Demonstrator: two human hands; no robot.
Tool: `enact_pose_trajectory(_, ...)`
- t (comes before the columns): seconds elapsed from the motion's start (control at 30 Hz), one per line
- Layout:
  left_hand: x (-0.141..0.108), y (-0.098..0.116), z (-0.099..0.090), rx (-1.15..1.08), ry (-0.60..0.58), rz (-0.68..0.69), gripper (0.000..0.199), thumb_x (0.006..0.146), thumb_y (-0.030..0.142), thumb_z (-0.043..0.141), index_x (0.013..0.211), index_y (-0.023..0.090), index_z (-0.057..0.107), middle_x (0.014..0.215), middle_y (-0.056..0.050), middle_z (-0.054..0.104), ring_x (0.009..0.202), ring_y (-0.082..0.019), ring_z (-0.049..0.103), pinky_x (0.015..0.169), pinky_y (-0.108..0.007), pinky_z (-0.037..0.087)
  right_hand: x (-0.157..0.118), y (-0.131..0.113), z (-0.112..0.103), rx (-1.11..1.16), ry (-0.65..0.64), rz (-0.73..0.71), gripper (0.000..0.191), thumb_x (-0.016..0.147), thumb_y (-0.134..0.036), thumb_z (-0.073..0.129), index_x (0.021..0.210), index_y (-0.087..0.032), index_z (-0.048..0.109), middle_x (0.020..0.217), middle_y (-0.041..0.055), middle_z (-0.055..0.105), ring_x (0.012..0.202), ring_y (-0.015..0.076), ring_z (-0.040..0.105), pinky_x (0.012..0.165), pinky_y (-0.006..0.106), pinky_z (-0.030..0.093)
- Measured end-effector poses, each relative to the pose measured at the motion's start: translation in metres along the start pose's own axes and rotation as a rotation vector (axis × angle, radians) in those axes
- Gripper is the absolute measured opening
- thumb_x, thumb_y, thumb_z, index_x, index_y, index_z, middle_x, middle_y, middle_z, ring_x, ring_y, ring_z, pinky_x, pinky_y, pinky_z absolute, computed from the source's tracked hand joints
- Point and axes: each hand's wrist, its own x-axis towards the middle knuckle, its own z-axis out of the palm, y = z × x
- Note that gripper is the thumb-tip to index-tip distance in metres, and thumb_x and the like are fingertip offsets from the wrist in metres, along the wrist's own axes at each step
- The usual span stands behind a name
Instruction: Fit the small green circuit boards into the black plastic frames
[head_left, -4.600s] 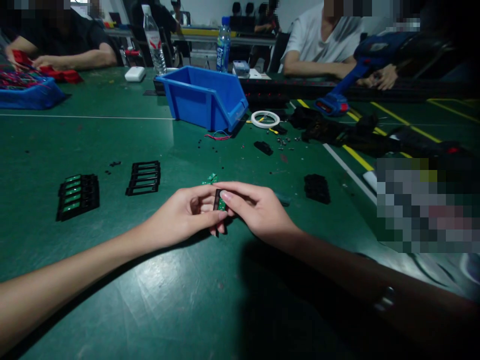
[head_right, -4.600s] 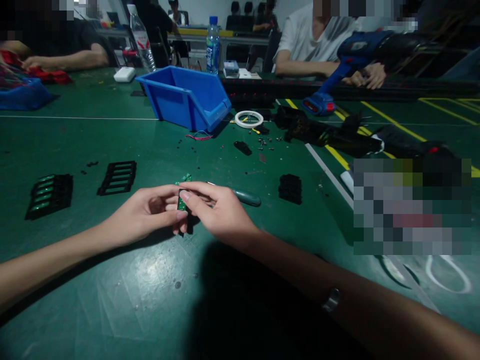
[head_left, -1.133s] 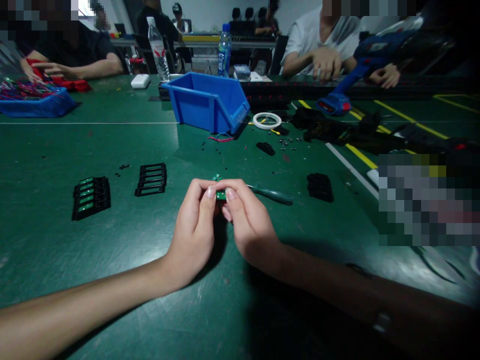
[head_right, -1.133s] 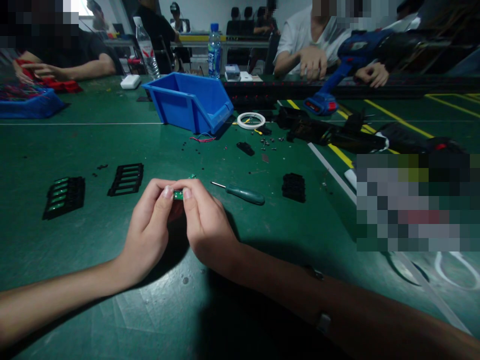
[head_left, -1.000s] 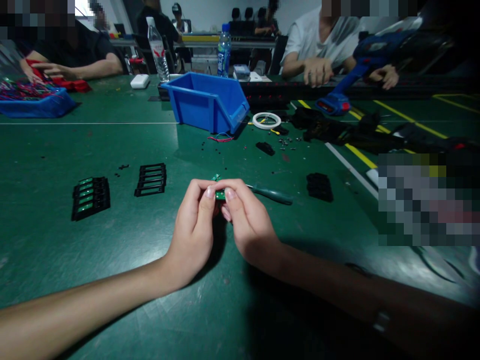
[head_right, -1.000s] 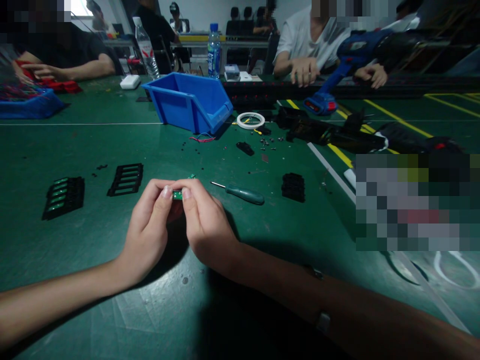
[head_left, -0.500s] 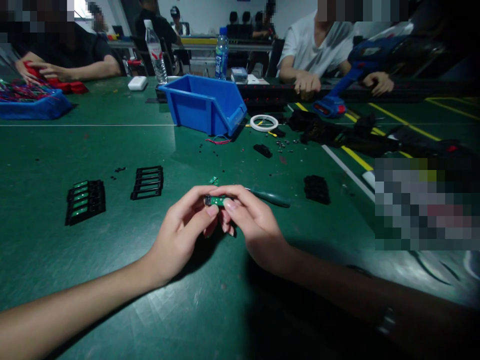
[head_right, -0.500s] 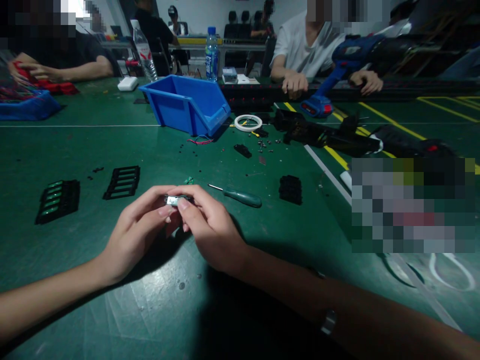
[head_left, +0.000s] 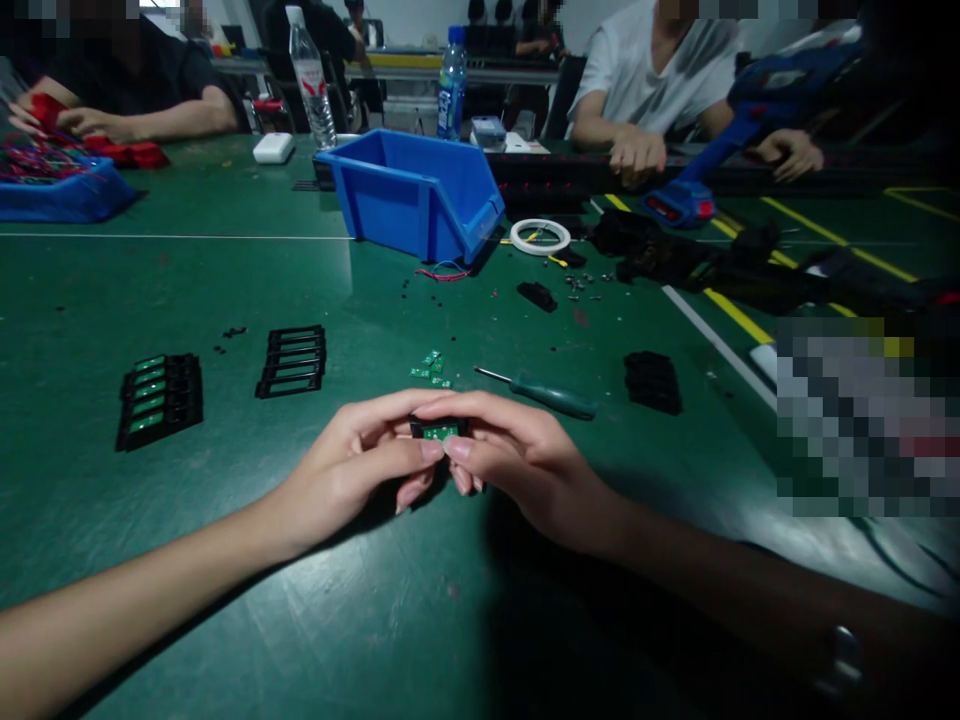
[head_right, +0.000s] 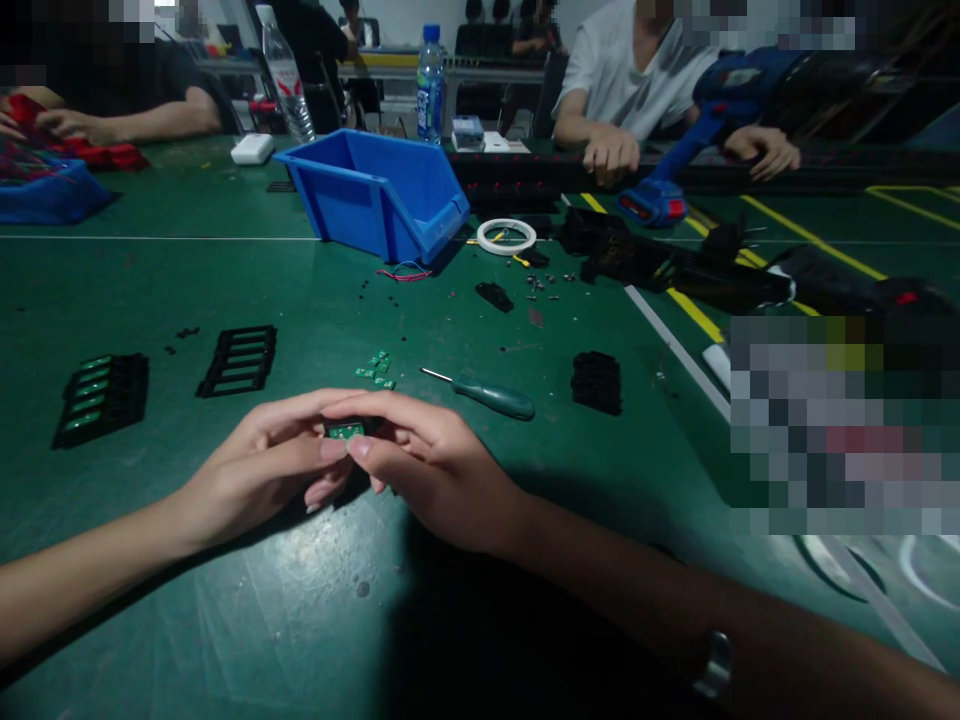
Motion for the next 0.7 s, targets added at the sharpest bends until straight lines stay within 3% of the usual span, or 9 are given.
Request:
enact_pose_trajectory(0.13, 0.0023, 0.0011, -0.0014, -0.079, -0.014, -0.045, 0.034, 0.093, 0.018, 0.066, 0.127, 0.017, 0.068, 0.063, -0.002, 0.063, 0.052, -0.009, 0.049, 0.052, -0.022, 0.041, 0.001, -0.0012, -0.0047, -0.009, -0.037, 0.044, 0.029, 0.097, -0.02, 0.061, 0.125, -0.02, 0.069, 0.071, -0.0015, 0.061, 0.064, 0.0122, 0.056, 0.059, 0.024, 0.048)
enact_pose_trajectory(0.33, 0.0024, 0.0046, -0.002, -0.139, -0.026, -0.131, 0.026, 0.09, 0.014, 0.067, 0.116, 0.014, 0.072, 0.058, 0.001, 0.058, 0.048, -0.008, 0.049, 0.048, -0.019, 0.042, -0.0003, 0.0011, -0.0094, -0.035, -0.125, 0.038, 0.033, 0.1, -0.027, 0.058, 0.13, -0.016, 0.066, 0.079, 0.0013, 0.063, 0.065, 0.0115, 0.053, 0.058, 0.023, 0.043)
enact_pose_trajectory(0.7, 0.0048, 0.001, -0.0013, -0.196, -0.055, -0.104, 0.021, 0.093, 0.013, 0.061, 0.113, 0.013, 0.068, 0.061, 0.001, 0.058, 0.049, -0.008, 0.054, 0.05, -0.018, 0.046, 0.0007, 0.0041, -0.0019, 0.087, -0.045, 0.102, 0.033, 0.096, -0.021, 0.061, 0.127, -0.016, 0.068, 0.067, -0.0023, 0.059, 0.057, 0.0099, 0.053, 0.053, 0.022, 0.044)
